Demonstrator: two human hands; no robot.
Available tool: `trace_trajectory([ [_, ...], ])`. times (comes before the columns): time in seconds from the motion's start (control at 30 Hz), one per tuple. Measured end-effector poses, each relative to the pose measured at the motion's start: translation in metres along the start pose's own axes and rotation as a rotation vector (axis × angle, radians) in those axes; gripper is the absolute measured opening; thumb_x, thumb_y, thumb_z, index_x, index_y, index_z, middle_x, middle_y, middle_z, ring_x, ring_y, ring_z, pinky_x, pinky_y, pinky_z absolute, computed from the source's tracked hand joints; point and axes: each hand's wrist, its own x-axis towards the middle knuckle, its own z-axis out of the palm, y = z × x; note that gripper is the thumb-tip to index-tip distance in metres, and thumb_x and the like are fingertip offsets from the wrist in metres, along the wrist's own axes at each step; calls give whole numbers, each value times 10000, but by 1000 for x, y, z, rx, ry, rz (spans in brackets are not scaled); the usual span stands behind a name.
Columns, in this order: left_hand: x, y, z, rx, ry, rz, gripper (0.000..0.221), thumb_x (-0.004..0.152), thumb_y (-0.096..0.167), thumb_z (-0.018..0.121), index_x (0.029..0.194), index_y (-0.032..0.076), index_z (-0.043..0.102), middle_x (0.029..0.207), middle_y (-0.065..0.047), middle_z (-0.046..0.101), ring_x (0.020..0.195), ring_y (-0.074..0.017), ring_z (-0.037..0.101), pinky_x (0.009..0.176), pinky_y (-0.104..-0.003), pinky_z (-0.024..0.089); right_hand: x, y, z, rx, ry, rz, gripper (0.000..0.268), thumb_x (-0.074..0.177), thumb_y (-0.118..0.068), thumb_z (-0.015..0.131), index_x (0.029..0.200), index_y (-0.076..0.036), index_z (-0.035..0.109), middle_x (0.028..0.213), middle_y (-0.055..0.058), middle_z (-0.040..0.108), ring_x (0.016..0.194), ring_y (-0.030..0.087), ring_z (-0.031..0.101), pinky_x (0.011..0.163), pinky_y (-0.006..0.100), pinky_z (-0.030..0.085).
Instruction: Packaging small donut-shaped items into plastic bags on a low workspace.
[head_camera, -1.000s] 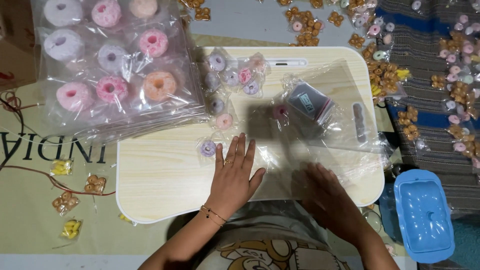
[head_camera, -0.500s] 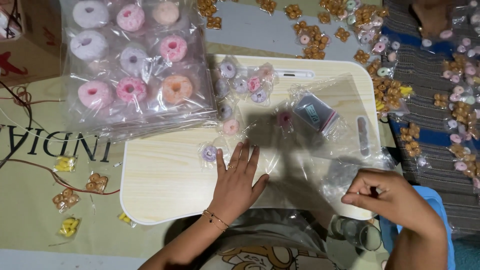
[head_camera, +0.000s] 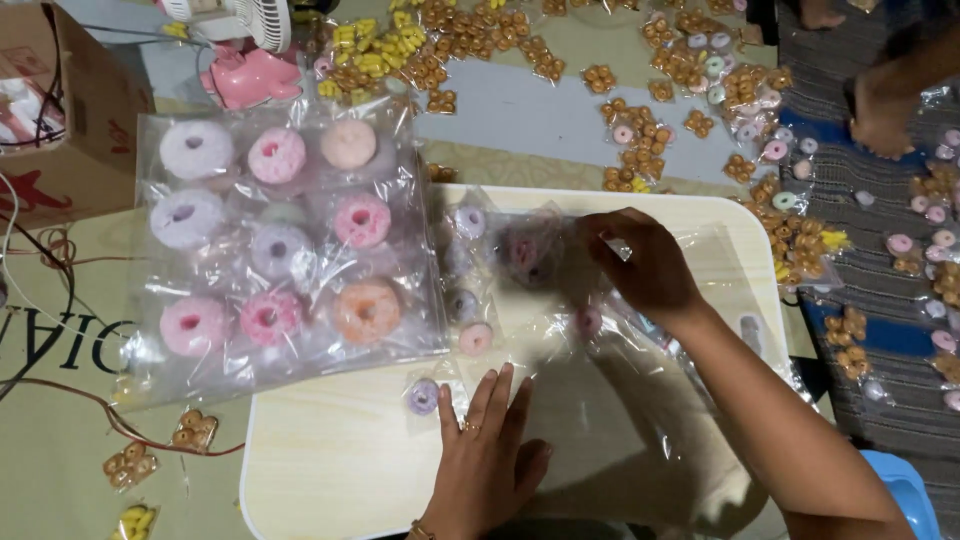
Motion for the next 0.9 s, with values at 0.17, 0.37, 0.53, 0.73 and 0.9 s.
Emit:
trace_trajectory([
  [0.17,-1,-8,24,-33,-39,-38,788,887,525,683,1508,103,443,1635,-115,320,1491,-296,301,1065,-785,146,24,-22,21,-11,-27,160,238,891,-299,746,1043,-115,748,969,63,724,846,234,656,746,389,506],
  [0.37,-5,-13,39,-5,-138,-72,837,888,616,635,1541,138,417,1665,-120,262,1524,-253,233,973,-743,267,24,-27,44,51,23,-312,162,885,-270,779,996,-159,817,966,66,772,846,230,692,755,377,538],
  [0.53,-2,-10,34,96,30,-54,811,847,652,634,1480,160,513,1607,-97,397,1477,-230,363,882,-618,419,20,-15,43,-243,131,-462,346,879,-376,803,1177,-212,736,1171,96,694,1032,318,654,909,491,437],
  [0.73,-3,-10,32,-9,-91,-89,803,901,654,603,1508,148,463,1639,-101,335,1494,-243,318,843,-638,414,55,-20,10,-229,-98,271,433,929,-378,573,1294,-187,706,1206,85,722,1103,326,663,896,472,488],
  [0.9,-4,-11,32,-72,-192,-98,828,916,591,648,1552,124,395,1677,-120,238,1518,-275,238,937,-692,310,59,-32,10,-160,-247,422,468,845,-600,635,1135,-255,758,1015,8,751,974,210,699,853,380,498],
])
